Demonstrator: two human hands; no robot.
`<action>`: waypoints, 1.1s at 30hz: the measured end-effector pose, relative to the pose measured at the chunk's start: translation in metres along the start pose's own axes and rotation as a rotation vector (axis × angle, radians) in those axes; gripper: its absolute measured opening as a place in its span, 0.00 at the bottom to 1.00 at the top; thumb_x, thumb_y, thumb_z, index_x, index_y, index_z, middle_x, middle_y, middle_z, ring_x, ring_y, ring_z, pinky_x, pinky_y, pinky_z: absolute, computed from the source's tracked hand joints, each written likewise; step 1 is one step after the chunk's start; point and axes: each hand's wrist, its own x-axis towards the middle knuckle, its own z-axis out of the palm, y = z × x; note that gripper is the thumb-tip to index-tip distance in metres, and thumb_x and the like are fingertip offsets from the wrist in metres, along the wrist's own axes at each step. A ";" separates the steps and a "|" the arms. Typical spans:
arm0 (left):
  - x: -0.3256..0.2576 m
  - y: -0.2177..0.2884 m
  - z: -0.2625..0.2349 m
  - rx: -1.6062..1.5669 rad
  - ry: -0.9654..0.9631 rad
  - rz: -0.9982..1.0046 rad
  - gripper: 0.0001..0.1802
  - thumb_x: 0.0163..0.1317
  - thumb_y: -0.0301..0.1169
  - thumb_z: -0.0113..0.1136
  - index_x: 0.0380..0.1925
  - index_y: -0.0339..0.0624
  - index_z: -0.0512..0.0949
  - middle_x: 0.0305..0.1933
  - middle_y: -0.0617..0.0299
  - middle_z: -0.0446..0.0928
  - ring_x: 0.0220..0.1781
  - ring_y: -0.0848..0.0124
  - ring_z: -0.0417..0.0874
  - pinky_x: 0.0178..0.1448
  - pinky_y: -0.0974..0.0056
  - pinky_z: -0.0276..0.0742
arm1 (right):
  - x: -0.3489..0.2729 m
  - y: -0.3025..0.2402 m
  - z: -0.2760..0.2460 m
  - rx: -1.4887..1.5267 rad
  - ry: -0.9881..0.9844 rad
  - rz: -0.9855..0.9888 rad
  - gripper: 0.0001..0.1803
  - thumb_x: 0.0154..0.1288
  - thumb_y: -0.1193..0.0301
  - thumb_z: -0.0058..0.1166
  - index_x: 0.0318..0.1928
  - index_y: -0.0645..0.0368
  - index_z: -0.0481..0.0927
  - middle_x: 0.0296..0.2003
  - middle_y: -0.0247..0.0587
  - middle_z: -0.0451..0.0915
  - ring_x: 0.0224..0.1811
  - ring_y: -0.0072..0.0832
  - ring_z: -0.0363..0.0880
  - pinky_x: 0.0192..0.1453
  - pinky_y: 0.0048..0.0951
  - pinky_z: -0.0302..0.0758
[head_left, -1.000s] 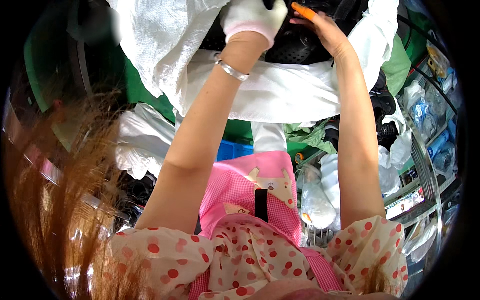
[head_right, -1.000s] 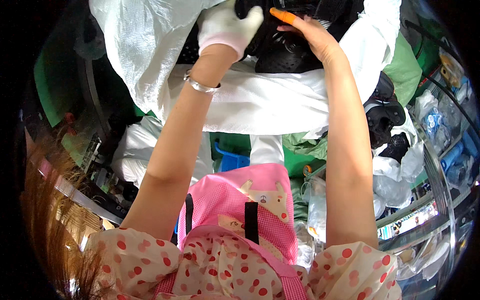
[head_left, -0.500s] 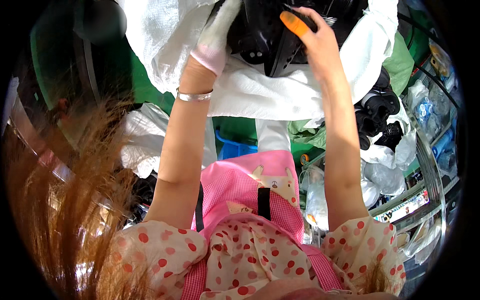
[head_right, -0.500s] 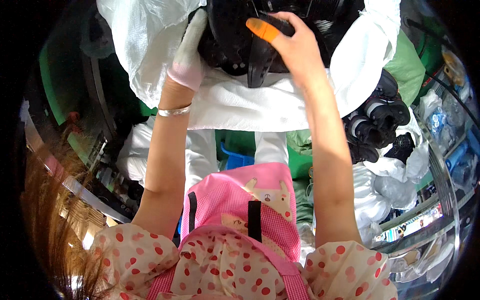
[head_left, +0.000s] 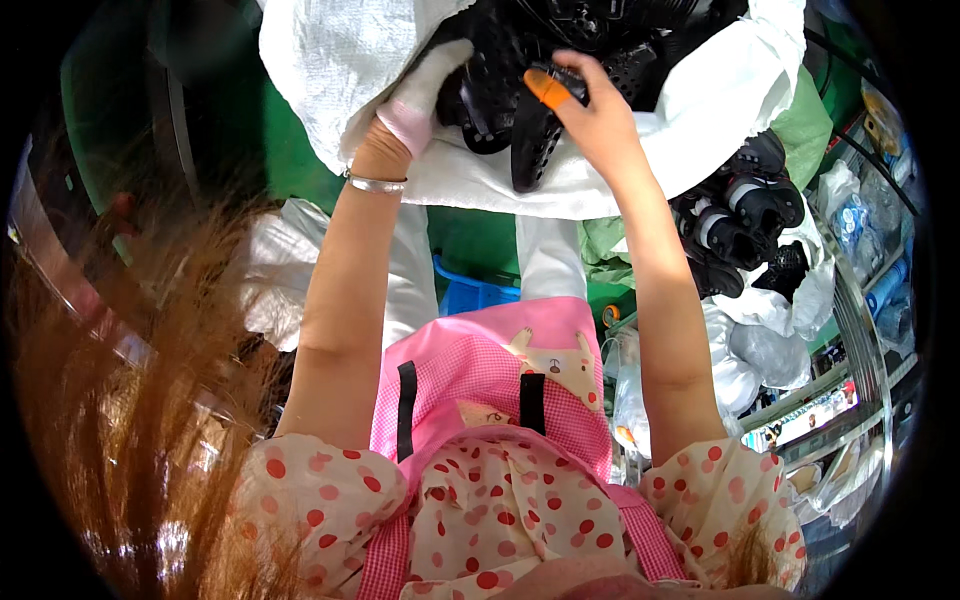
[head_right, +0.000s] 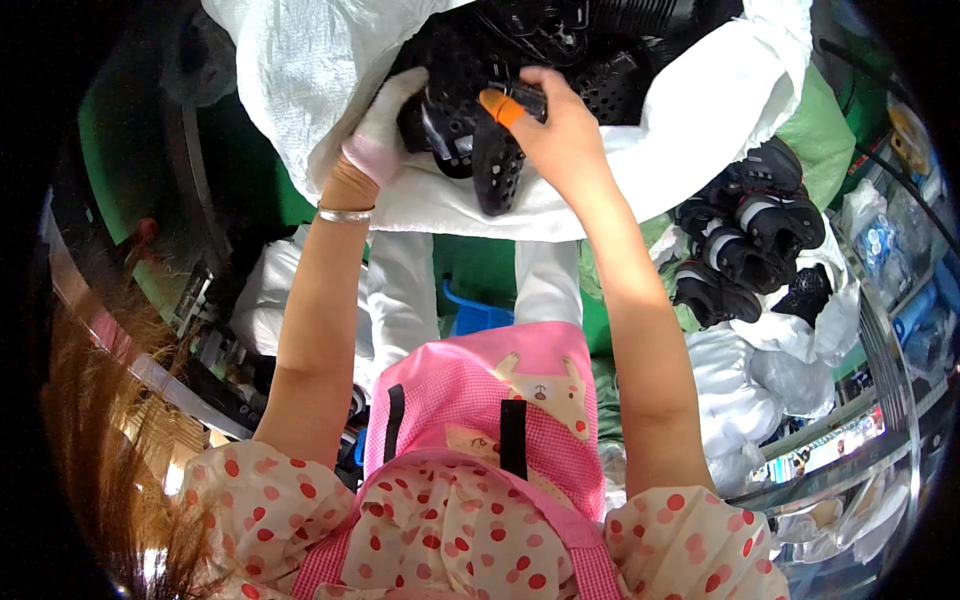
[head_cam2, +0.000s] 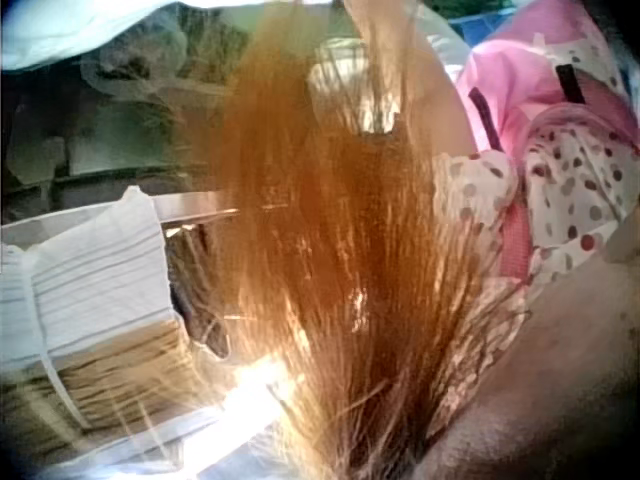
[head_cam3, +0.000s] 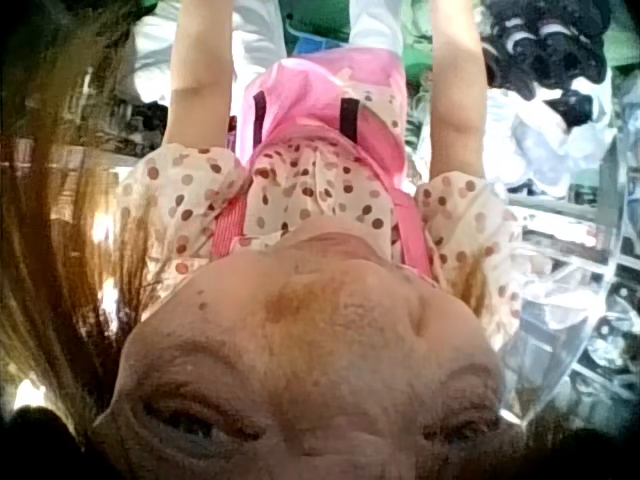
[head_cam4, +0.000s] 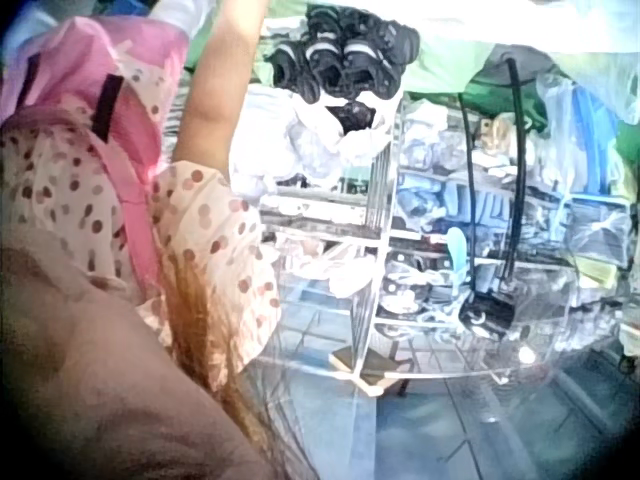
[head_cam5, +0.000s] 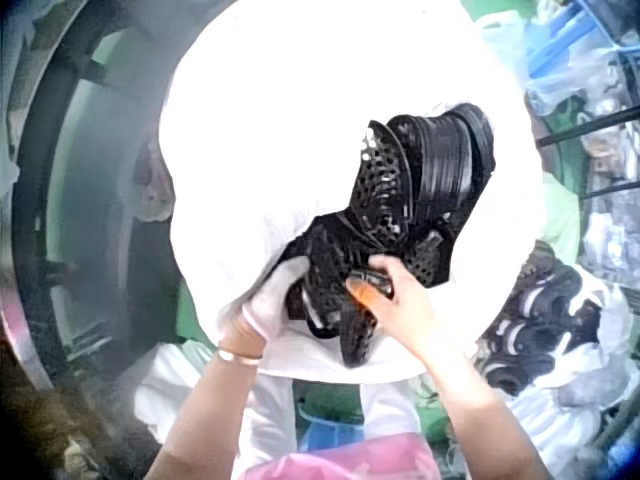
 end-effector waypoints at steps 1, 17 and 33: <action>0.001 -0.005 -0.003 0.093 0.033 0.013 0.23 0.66 0.42 0.56 0.54 0.38 0.76 0.48 0.60 0.81 0.49 0.72 0.82 0.54 0.67 0.78 | 0.002 0.015 0.007 -0.354 0.058 -0.151 0.22 0.60 0.65 0.60 0.53 0.62 0.79 0.49 0.54 0.79 0.52 0.42 0.78 0.60 0.34 0.72; -0.056 0.039 0.069 0.043 -0.103 0.318 0.28 0.58 0.34 0.59 0.58 0.31 0.70 0.57 0.51 0.76 0.57 0.64 0.78 0.61 0.61 0.74 | -0.027 -0.060 -0.037 0.329 -0.062 -0.160 0.24 0.64 0.77 0.57 0.62 0.58 0.73 0.57 0.42 0.76 0.63 0.30 0.71 0.65 0.29 0.68; -0.371 0.070 0.087 0.234 0.817 0.616 0.27 0.78 0.41 0.29 0.48 0.30 0.76 0.44 0.53 0.81 0.40 0.69 0.83 0.44 0.64 0.80 | -0.259 -0.308 0.022 0.686 -0.585 -0.226 0.39 0.63 0.78 0.60 0.70 0.66 0.54 0.59 0.45 0.72 0.60 0.29 0.73 0.66 0.31 0.69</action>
